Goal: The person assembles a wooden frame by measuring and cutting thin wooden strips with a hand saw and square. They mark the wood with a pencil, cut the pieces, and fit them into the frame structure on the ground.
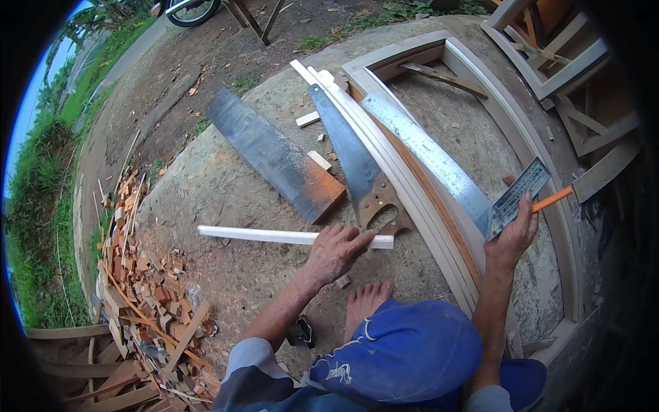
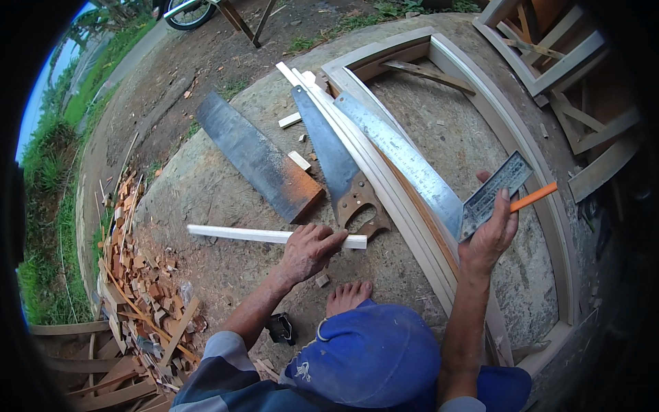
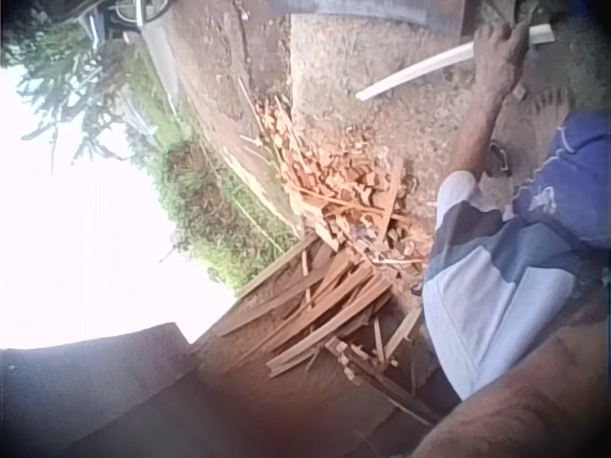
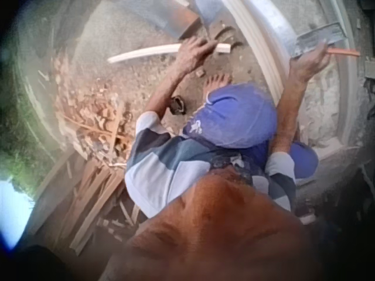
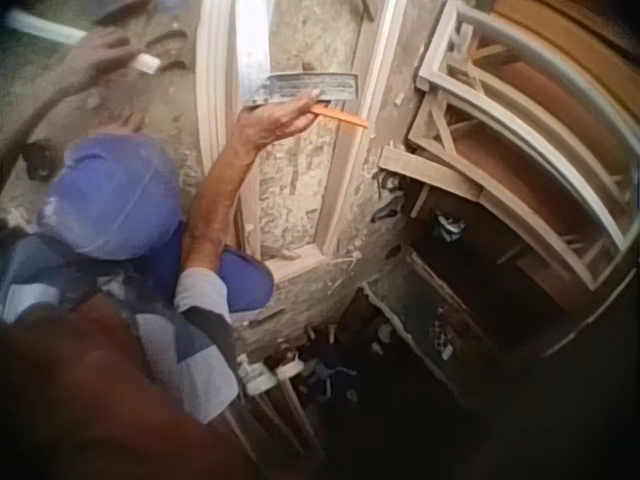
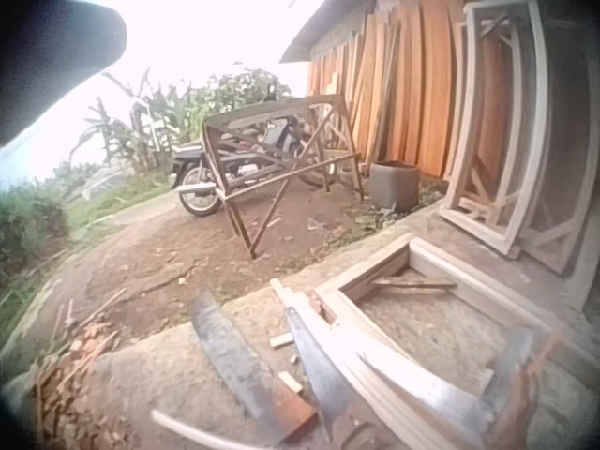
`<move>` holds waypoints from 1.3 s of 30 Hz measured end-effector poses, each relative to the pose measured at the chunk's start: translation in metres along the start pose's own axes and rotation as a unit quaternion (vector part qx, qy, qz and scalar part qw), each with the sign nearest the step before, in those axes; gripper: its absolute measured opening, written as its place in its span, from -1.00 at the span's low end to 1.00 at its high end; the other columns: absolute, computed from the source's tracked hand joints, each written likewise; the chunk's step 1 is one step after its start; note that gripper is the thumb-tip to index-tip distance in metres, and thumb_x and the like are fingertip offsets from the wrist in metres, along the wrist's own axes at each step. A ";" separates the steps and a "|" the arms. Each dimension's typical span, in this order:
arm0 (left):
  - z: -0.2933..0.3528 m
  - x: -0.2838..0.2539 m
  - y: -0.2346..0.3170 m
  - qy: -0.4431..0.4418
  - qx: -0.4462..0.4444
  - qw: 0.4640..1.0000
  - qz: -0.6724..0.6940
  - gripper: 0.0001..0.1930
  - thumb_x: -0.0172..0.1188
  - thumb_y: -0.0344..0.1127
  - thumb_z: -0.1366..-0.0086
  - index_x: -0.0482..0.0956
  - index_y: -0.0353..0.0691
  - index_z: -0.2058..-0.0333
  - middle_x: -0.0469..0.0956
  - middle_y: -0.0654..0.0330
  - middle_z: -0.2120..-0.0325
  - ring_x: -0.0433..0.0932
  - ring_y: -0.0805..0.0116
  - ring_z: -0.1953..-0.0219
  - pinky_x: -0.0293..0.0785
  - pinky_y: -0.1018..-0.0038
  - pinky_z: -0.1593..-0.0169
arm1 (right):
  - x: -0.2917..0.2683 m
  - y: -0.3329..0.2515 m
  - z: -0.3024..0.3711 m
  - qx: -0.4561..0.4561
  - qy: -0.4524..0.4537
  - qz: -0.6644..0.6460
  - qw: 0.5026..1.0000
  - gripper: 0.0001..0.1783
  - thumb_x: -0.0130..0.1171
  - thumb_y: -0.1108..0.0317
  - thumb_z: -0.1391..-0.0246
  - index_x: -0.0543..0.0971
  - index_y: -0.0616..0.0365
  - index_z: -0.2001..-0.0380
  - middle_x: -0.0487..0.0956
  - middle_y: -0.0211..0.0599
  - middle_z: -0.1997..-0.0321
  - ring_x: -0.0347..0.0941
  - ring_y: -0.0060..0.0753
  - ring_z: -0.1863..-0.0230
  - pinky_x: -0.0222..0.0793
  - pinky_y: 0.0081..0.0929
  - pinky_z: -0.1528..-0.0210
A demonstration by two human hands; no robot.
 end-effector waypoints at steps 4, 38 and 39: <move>-0.019 -0.031 0.022 -0.009 -0.087 0.987 0.139 -0.49 0.22 -0.19 -0.40 0.41 -0.09 -0.28 0.50 0.05 0.25 0.60 0.00 0.19 0.55 0.19 0.17 | 0.003 -0.012 0.005 -0.003 0.019 -0.035 0.999 -0.49 -0.01 0.13 -0.43 0.34 0.27 -0.26 0.56 -0.14 -0.12 0.52 -0.52 -0.05 0.56 -0.49 0.00; -0.053 -0.019 0.093 -0.065 -0.220 0.730 0.643 -0.60 0.05 0.01 -0.54 0.58 -0.27 0.16 0.36 0.41 0.68 0.24 0.67 0.67 0.12 0.65 0.56 | 0.041 -0.019 0.022 -0.008 -0.559 0.677 0.478 -0.35 0.15 -0.31 -0.21 0.61 0.08 0.03 0.63 -0.11 0.10 0.61 -0.10 -0.07 0.56 -0.05 -0.09; -0.056 -0.023 0.101 -0.057 -0.181 0.710 0.678 -0.56 0.02 0.05 -0.54 0.58 -0.28 0.11 0.36 0.40 0.68 0.26 0.66 0.67 0.13 0.65 0.56 | 0.036 -0.021 0.023 -0.009 -0.560 0.668 0.490 -0.39 0.16 -0.27 -0.22 0.61 0.07 0.02 0.62 -0.13 0.10 0.60 -0.10 -0.07 0.56 -0.06 -0.10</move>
Point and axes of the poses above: each hand's wrist, its own z-axis away from the middle knuckle, its own x-axis out of the palm, y = z × x, the point moved 8 cm from there along -z, towards the middle knuckle
